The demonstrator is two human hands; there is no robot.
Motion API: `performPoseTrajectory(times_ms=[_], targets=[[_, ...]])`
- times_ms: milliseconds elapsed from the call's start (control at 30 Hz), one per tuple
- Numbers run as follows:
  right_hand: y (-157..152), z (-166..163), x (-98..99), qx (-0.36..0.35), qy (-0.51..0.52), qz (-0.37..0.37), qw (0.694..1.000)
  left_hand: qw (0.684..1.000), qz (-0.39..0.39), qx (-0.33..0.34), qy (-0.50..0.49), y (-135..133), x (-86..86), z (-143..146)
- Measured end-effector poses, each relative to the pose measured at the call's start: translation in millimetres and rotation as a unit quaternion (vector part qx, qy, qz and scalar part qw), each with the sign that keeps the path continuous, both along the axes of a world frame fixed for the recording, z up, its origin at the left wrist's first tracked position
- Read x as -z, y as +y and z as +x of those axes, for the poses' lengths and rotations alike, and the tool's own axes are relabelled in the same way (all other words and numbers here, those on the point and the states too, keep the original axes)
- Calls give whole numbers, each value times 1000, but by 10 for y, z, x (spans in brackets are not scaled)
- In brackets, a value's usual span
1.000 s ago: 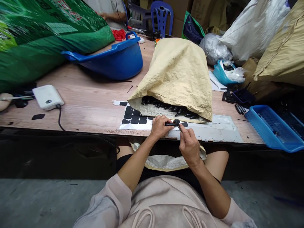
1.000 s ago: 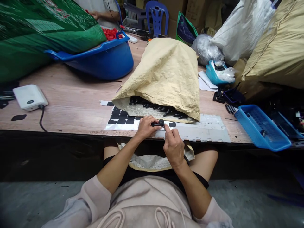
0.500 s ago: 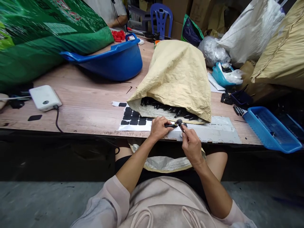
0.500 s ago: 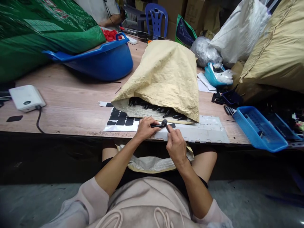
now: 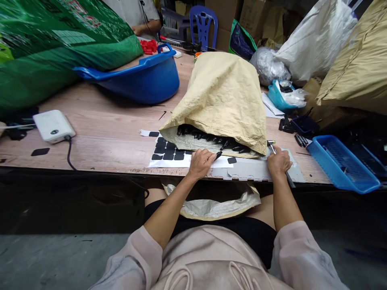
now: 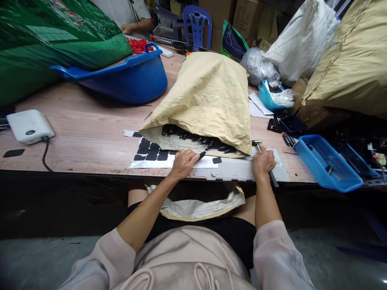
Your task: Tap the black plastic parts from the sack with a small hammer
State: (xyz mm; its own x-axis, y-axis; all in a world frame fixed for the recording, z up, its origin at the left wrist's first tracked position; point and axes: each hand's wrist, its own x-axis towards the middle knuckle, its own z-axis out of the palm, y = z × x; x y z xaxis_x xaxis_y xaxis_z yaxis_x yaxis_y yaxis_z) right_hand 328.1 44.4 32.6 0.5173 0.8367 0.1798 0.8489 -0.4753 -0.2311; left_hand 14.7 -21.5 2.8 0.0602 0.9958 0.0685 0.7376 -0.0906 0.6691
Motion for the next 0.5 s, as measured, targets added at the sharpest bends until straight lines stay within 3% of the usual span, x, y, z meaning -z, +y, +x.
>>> performPoseTrajectory(times_ms=[233, 333, 433, 500], targets=[[189, -85, 166, -40, -44, 29, 998, 999, 34, 2, 19, 33, 77, -32], [179, -90, 186, -46, -52, 36, 997, 992, 123, 22, -2, -94, 41, -48], [159, -89, 194, -52, -58, 31, 996, 959, 225, 170, -38, -415, 68, -30], [156, -91, 198, -53, -62, 29, 996, 935, 213, 280, -38, -668, 175, 7]])
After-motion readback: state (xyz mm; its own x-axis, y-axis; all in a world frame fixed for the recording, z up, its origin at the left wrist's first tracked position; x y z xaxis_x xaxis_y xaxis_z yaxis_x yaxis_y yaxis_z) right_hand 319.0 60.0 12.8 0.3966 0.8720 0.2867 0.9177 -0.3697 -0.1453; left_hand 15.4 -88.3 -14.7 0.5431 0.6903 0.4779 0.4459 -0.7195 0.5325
